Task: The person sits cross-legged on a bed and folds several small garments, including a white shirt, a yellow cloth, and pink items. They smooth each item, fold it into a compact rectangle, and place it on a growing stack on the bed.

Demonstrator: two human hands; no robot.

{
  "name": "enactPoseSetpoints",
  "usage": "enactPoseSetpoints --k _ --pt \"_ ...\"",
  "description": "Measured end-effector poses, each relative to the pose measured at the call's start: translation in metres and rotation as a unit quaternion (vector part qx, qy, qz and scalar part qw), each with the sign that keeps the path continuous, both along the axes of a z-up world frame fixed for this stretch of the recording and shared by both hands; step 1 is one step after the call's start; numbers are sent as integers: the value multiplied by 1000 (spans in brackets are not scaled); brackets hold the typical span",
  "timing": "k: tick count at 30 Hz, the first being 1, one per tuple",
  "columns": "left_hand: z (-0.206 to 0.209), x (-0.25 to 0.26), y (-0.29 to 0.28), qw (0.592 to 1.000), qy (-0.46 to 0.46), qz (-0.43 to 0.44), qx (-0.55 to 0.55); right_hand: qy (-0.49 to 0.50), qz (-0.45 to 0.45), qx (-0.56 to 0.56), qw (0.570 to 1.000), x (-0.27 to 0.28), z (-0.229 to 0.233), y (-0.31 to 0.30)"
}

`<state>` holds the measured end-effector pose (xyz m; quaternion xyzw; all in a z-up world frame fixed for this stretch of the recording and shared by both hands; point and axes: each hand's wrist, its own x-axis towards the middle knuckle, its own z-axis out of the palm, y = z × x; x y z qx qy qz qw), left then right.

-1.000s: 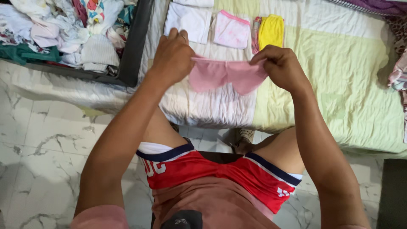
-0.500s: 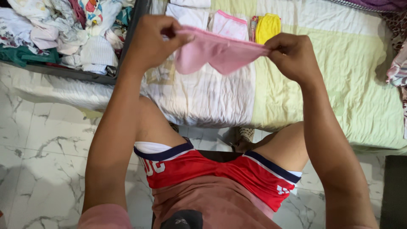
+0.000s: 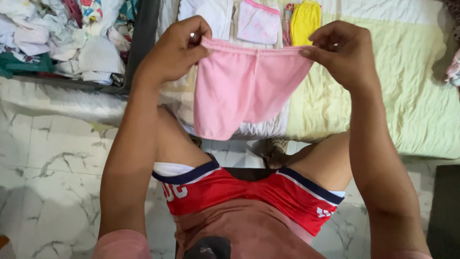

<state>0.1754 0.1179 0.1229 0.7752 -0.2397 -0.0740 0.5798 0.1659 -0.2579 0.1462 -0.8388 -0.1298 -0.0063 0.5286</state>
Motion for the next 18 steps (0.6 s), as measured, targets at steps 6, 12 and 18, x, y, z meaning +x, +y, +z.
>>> enactPoseSetpoints --k 6,12,18 --pt "-26 34 -16 983 -145 107 42 12 -29 25 999 23 -24 -5" --pt "-85 -3 -21 968 -189 144 81 -5 -24 92 995 0 -104 -16" --pt "-204 -67 -38 954 -133 176 202 40 -113 39 992 -60 -247 -2"
